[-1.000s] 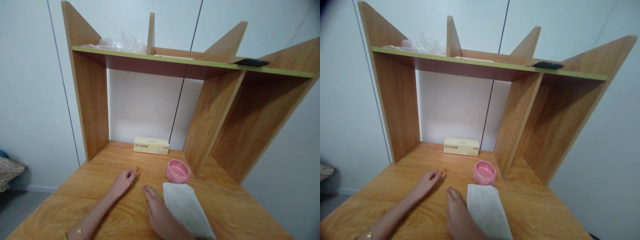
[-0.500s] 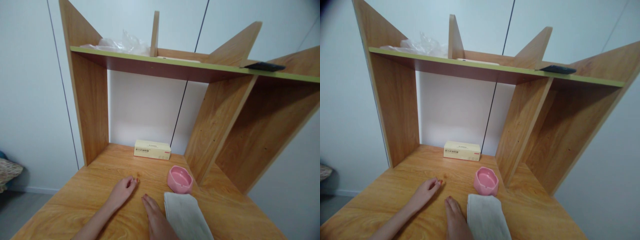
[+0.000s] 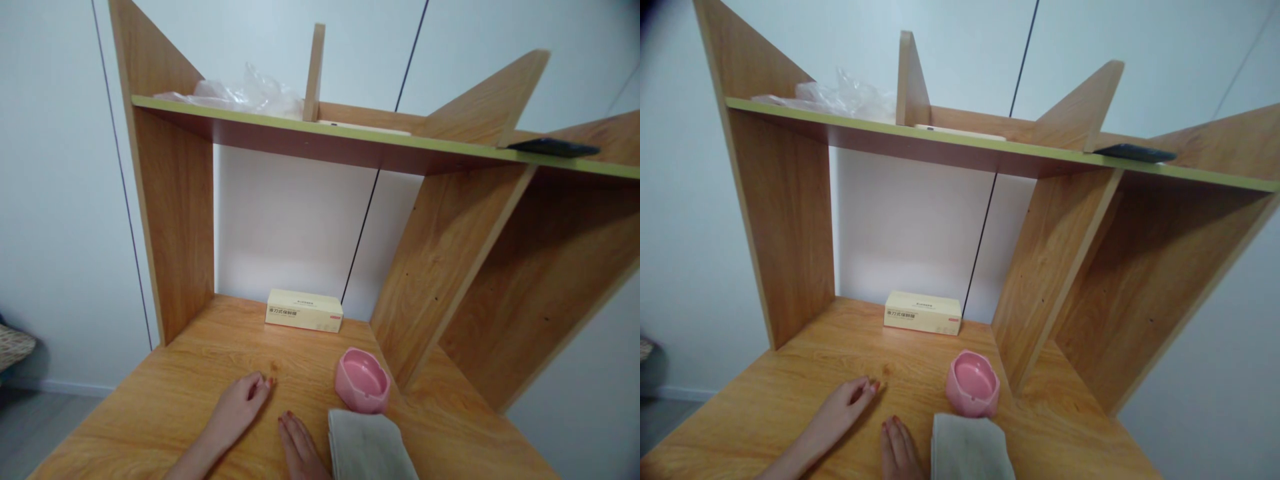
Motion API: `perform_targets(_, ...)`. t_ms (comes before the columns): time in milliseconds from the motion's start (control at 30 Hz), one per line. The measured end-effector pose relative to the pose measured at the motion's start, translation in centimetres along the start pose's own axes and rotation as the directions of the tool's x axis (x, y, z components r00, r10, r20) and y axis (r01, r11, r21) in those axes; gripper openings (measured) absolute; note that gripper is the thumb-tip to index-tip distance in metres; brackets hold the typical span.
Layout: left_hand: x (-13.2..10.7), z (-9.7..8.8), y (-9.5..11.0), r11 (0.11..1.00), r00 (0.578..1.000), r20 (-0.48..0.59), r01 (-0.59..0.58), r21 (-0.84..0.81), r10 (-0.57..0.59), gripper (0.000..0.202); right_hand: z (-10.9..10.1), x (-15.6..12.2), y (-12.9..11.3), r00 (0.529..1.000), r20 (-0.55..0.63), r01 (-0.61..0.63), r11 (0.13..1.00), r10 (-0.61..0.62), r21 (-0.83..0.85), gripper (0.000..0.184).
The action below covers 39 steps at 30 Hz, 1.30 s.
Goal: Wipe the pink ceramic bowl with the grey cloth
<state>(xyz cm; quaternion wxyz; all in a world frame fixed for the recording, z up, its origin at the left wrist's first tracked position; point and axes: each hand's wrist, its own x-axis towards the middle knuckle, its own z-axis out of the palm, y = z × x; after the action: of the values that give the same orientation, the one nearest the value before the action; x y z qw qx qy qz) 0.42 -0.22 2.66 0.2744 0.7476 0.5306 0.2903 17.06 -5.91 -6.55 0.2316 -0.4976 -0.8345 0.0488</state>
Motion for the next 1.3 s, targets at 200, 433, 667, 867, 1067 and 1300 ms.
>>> perform_targets(200,-0.1,-0.2,0.2,1.000,1.000,0.001,-0.010,0.008,0.010,0.035,-0.4,0.0,-0.3,1.000,0.024,-0.009,1.000,0.009,0.014,0.053)
perform_targets(433,-0.2,-0.5,0.5,1.000,1.000,0.010,-0.016,0.025,0.016,0.033,-1.4,0.8,-1.4,0.950,0.255,-0.210,0.973,0.179,0.100,0.059)
perform_targets(667,-0.1,-0.6,0.4,1.000,1.000,0.005,-0.017,0.004,0.017,0.033,-7.9,1.2,-4.5,0.888,0.426,-0.253,0.957,0.172,0.142,0.068)
perform_targets(867,0.0,-0.6,0.3,0.999,1.000,-0.005,-0.028,-0.018,0.028,0.034,-9.0,0.9,-5.8,0.896,0.416,-0.220,0.970,0.157,0.108,0.075)
perform_targets(1067,0.1,-0.6,0.1,0.997,0.999,-0.002,-0.044,-0.058,0.044,0.033,-8.3,0.3,-5.6,0.915,0.368,-0.213,0.973,0.166,0.089,0.078)
perform_targets(1300,0.1,-0.7,0.1,0.994,0.998,-0.015,-0.059,-0.094,0.058,0.033,-8.2,0.1,-5.6,0.939,0.311,-0.191,0.976,0.150,0.105,0.079)
